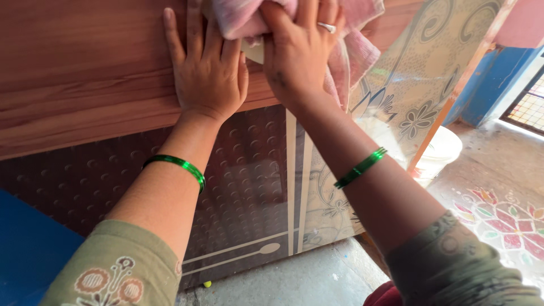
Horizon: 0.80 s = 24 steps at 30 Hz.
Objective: The person is using a pink cloth to wipe a brown and white patterned door surface, applying circular and lateral cleaning motions with one hand while using the other for stability.
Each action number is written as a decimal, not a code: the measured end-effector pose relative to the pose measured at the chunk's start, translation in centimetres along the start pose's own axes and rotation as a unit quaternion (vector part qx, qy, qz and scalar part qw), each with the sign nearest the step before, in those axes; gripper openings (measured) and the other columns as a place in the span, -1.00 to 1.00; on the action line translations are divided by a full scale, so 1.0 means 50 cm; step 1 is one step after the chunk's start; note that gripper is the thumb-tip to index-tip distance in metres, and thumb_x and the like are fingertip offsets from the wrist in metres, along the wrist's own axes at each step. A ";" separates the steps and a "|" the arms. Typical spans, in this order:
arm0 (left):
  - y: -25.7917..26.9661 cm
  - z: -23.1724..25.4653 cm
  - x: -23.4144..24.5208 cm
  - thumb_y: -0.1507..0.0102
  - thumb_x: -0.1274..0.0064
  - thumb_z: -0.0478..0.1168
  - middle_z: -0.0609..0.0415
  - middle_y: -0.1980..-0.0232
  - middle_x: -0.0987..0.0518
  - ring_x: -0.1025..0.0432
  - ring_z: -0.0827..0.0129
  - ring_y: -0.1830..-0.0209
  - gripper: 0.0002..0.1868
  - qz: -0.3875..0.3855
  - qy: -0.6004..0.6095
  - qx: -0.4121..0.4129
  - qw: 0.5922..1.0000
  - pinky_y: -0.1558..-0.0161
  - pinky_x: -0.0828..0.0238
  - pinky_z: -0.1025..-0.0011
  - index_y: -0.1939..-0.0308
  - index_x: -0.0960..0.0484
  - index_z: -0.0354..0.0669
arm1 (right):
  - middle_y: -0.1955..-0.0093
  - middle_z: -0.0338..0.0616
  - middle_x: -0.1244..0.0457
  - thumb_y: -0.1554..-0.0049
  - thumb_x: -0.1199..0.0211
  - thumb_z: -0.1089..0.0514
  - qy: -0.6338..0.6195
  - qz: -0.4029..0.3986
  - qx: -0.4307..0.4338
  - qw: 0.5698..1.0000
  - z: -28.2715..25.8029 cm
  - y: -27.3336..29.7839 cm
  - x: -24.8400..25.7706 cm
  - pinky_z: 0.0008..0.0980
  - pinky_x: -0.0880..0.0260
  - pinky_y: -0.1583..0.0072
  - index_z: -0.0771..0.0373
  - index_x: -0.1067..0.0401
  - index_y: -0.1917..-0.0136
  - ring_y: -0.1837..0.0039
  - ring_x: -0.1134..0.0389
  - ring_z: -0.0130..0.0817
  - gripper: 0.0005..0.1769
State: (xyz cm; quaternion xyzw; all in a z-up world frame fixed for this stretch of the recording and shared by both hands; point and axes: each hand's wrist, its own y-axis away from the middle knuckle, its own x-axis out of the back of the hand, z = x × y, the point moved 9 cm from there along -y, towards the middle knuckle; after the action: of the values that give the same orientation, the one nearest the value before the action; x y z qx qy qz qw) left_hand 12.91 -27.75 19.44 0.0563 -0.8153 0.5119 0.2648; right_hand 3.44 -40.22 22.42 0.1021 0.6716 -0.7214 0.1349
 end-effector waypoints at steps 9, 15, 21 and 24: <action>0.005 0.001 0.008 -0.62 0.18 -0.10 0.02 -0.77 0.15 0.28 -0.05 -0.74 -0.34 0.024 0.017 -0.005 1.000 -0.61 0.45 -0.33 -0.74 0.10 0.04 | 0.31 -0.17 -0.26 -0.32 -0.11 0.29 -0.548 -0.123 -0.360 0.745 0.316 0.075 -0.205 -0.32 -0.15 0.13 0.20 -0.49 0.17 0.19 -0.17 -0.32 -0.77; 0.006 0.003 0.010 -0.64 0.19 -0.13 0.09 -0.77 0.15 0.28 0.03 -0.76 -0.36 0.061 0.005 -0.003 0.998 -0.64 0.43 -0.28 -0.75 0.09 0.09 | -0.24 0.30 -0.16 -0.13 -0.07 0.42 -0.137 -0.045 -0.027 0.989 0.363 0.088 -0.074 -0.10 -0.33 -0.19 0.39 -0.33 -0.33 -0.18 -0.22 0.06 -0.52; 0.002 0.003 0.007 -0.61 0.18 -0.10 -0.05 -0.75 0.08 0.23 -0.10 -0.72 -0.35 0.022 0.036 -0.008 0.999 -0.58 0.45 -0.37 -0.73 0.03 -0.04 | 0.22 -0.20 -0.25 -0.36 -0.08 0.17 -0.349 -0.230 -0.311 0.854 0.270 0.111 -0.237 -0.28 -0.30 0.14 0.26 -0.41 0.07 0.16 -0.26 -0.33 -0.81; -0.004 0.006 0.016 -0.56 0.12 -0.09 -0.08 -0.74 0.03 0.25 -0.17 -0.71 -0.41 0.013 0.022 -0.009 1.000 -0.56 0.47 -0.39 -0.65 -0.11 -0.02 | 0.15 0.05 -0.37 -0.06 -0.07 0.24 -0.300 -0.131 -0.067 0.942 0.045 0.030 -0.115 -0.07 -0.37 0.13 0.12 -0.51 -0.01 0.15 -0.41 -0.03 -0.72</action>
State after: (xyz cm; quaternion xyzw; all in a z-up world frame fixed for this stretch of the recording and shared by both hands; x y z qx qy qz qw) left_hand 12.19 -27.96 19.87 0.0316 -0.8147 0.5088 0.2763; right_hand 9.41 -42.22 23.07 -0.2175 0.6539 -0.6834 0.2409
